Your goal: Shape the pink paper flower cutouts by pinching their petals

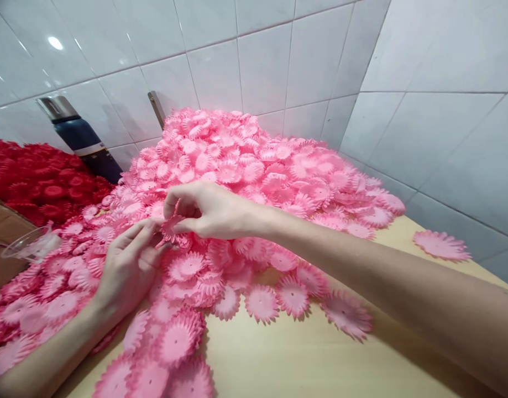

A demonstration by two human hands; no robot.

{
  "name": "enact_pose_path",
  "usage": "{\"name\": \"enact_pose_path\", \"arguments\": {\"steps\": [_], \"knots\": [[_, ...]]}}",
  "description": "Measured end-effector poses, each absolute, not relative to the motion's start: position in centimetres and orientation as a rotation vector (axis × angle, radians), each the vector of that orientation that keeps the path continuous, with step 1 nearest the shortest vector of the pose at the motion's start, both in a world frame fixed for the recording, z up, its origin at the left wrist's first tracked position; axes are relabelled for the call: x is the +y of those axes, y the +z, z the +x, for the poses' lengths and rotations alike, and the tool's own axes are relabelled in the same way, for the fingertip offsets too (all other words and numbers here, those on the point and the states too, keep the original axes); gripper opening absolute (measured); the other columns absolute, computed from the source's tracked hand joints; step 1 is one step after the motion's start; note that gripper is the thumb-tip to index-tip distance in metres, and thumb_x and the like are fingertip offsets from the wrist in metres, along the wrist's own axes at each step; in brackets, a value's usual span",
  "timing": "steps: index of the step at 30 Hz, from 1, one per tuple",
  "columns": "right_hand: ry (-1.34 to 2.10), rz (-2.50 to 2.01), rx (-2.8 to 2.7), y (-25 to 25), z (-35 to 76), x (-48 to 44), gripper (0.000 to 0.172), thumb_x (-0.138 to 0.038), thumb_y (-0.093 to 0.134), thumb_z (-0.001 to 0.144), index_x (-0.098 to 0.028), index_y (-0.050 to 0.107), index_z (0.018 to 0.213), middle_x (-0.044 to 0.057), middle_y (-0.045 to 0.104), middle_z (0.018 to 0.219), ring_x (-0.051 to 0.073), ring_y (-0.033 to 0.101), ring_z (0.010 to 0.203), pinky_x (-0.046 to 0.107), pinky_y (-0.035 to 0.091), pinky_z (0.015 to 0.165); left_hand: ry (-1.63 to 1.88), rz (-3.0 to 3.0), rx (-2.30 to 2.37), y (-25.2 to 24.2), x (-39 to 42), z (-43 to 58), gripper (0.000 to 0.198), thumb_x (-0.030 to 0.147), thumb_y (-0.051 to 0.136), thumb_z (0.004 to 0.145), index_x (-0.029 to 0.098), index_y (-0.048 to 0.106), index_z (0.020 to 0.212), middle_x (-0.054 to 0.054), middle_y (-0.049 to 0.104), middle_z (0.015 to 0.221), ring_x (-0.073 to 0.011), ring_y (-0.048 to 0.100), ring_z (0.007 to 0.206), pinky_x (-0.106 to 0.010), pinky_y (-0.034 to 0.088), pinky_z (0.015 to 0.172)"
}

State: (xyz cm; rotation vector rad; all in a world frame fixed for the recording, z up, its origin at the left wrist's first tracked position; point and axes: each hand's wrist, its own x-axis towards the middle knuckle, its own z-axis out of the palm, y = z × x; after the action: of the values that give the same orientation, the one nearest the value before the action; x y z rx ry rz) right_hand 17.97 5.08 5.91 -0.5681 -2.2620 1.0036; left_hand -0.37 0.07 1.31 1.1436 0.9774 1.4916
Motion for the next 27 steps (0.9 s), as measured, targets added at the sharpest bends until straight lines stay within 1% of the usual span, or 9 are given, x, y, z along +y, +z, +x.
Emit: {"name": "enact_pose_path", "arguments": {"steps": [1, 3, 6, 8, 10, 14, 19, 24, 27], "knots": [[1.0, -0.546, -2.272, 5.9, 17.9, 5.0, 0.008, -0.017, 0.061, 0.086, -0.015, 0.06, 0.094, 0.005, 0.068, 0.092, 0.013, 0.064, 0.083, 0.029, 0.053, 0.075, 1.472, 1.146, 0.986, 1.2, 0.1, -0.4, 0.015, 0.031, 0.078, 0.075, 0.018, 0.075, 0.082, -0.001, 0.071, 0.085, -0.0105, 0.065, 0.076, -0.018, 0.055, 0.068], [0.893, -0.537, -2.285, 5.9, 17.7, 5.0, 0.009, -0.012, 0.061, 0.084, -0.015, 0.061, 0.093, 0.005, 0.068, 0.092, 0.013, 0.063, 0.083, 0.028, 0.053, 0.074, 1.444, 1.174, 1.028, 1.0, 0.2, -0.5, 0.016, 0.031, 0.081, 0.072, 0.019, 0.076, 0.082, 0.0, 0.072, 0.08, -0.0094, 0.064, 0.071, -0.017, 0.054, 0.066], [0.533, -0.571, -2.249, 5.7, 17.3, 4.9, 0.012, -0.006, 0.064, 0.078, -0.014, 0.058, 0.084, 0.003, 0.064, 0.082, 0.011, 0.058, 0.073, 0.026, 0.049, 0.064, 1.464, 1.204, 1.066, 0.7, 0.3, -0.7, 0.018, 0.031, 0.081, 0.072, 0.019, 0.076, 0.084, -0.001, 0.073, 0.081, -0.0104, 0.066, 0.072, -0.019, 0.056, 0.07], [0.393, -0.574, -2.206, 5.6, 17.1, 4.9, 0.015, -0.004, 0.065, 0.075, -0.014, 0.055, 0.08, 0.0, 0.059, 0.074, 0.009, 0.053, 0.065, 0.025, 0.045, 0.058, 1.499, 1.203, 1.067, 0.6, 0.3, -0.7, 0.016, 0.031, 0.081, 0.072, 0.019, 0.076, 0.081, -0.001, 0.074, 0.081, -0.0111, 0.067, 0.073, -0.022, 0.057, 0.074], [0.457, -0.539, -2.205, 5.6, 17.0, 4.8, 0.014, -0.005, 0.065, 0.076, -0.013, 0.055, 0.08, 0.0, 0.058, 0.071, 0.008, 0.053, 0.063, 0.023, 0.045, 0.056, 1.519, 1.214, 1.079, 0.5, 0.3, -0.7, 0.017, 0.033, 0.08, 0.073, 0.019, 0.076, 0.081, -0.001, 0.074, 0.081, -0.011, 0.067, 0.072, -0.022, 0.057, 0.073], [0.777, -0.51, -2.238, 5.9, 16.9, 4.4, 0.01, -0.01, 0.065, 0.08, -0.012, 0.059, 0.087, 0.003, 0.066, 0.08, 0.01, 0.062, 0.071, 0.024, 0.052, 0.062, 1.525, 1.269, 1.096, 0.5, 0.2, -0.8, 0.018, 0.033, 0.079, 0.074, 0.018, 0.076, 0.083, -0.001, 0.074, 0.078, -0.0111, 0.068, 0.07, -0.02, 0.056, 0.071], [0.844, -0.674, -2.132, 6.2, 16.7, 4.0, 0.012, -0.011, 0.07, 0.076, -0.011, 0.059, 0.082, 0.005, 0.067, 0.08, 0.012, 0.064, 0.071, 0.024, 0.052, 0.06, 1.527, 1.301, 1.099, 0.3, 0.2, -1.0, 0.014, 0.032, 0.077, 0.077, 0.019, 0.076, 0.08, -0.001, 0.074, 0.075, -0.0129, 0.069, 0.068, -0.024, 0.057, 0.073], [1.054, -0.661, -2.039, 6.1, 16.9, 4.2, 0.016, -0.014, 0.071, 0.075, -0.011, 0.059, 0.087, 0.006, 0.068, 0.083, 0.014, 0.068, 0.075, 0.026, 0.055, 0.063, 1.555, 1.328, 1.12, 0.3, 0.3, -1.1, 0.015, 0.034, 0.076, 0.078, 0.019, 0.075, 0.079, 0.0, 0.073, 0.073, -0.0127, 0.069, 0.068, -0.022, 0.055, 0.069], [1.11, -0.657, -2.017, 6.1, 17.0, 4.4, 0.019, -0.015, 0.071, 0.074, -0.012, 0.059, 0.089, 0.006, 0.068, 0.085, 0.015, 0.068, 0.076, 0.027, 0.056, 0.065, 1.555, 1.35, 1.108, 0.4, 0.3, -1.1, 0.015, 0.034, 0.076, 0.078, 0.019, 0.075, 0.079, 0.001, 0.072, 0.072, -0.0116, 0.068, 0.068, -0.021, 0.055, 0.069]]}}
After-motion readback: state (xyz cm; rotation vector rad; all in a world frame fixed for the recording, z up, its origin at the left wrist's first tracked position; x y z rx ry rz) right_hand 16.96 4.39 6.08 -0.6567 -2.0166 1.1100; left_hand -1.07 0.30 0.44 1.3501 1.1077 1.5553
